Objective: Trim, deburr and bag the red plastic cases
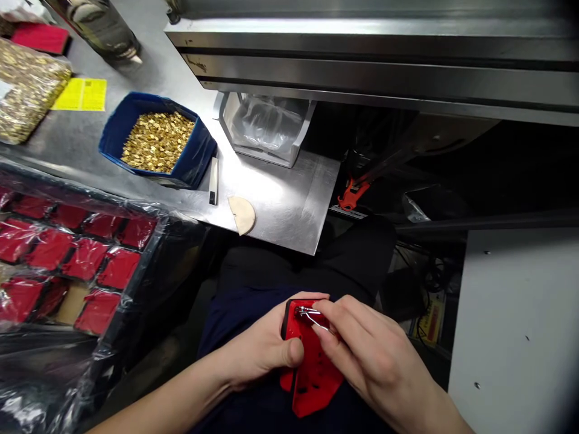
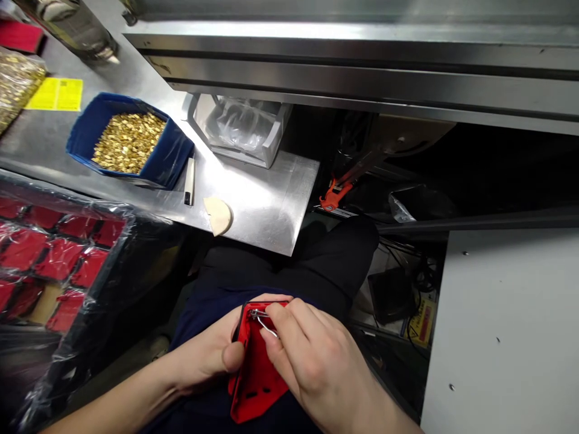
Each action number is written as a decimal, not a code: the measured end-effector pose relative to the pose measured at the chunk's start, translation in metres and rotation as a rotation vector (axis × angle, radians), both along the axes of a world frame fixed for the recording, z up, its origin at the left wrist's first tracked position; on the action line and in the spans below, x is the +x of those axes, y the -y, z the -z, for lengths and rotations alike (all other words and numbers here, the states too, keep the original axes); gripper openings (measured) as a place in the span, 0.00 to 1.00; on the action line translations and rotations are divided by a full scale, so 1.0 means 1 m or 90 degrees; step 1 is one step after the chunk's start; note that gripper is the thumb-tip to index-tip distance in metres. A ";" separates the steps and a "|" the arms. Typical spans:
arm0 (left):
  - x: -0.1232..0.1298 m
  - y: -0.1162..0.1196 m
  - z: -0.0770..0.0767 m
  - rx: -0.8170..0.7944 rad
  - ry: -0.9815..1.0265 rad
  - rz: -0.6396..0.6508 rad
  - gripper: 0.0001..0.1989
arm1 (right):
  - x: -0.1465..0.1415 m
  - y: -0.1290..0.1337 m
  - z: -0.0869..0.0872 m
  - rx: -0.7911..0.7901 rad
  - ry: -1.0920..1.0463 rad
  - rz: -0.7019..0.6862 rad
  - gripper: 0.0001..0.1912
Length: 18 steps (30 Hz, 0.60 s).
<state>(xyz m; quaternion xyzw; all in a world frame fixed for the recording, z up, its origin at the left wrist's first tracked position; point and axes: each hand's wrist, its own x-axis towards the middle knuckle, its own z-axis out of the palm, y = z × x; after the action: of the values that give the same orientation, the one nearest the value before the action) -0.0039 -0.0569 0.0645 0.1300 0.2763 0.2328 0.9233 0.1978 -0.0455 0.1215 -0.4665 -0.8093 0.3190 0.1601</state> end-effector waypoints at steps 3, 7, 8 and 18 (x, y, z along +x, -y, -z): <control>0.000 0.001 0.002 0.008 -0.008 -0.002 0.50 | 0.000 0.001 0.002 0.004 0.008 0.002 0.11; 0.000 0.002 0.005 0.006 -0.010 0.002 0.50 | -0.001 0.001 0.002 0.002 0.026 0.002 0.11; 0.000 0.002 0.005 0.003 -0.010 0.005 0.50 | -0.002 0.001 0.002 0.002 0.033 0.001 0.11; 0.002 -0.002 0.002 -0.073 0.007 -0.004 0.45 | 0.019 -0.002 0.017 -0.110 -0.091 0.164 0.10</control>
<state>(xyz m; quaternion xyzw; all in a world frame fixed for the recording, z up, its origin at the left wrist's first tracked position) -0.0015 -0.0552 0.0624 0.0747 0.2842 0.2201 0.9301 0.2165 -0.0435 0.1043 -0.5545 -0.6991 0.3964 0.2159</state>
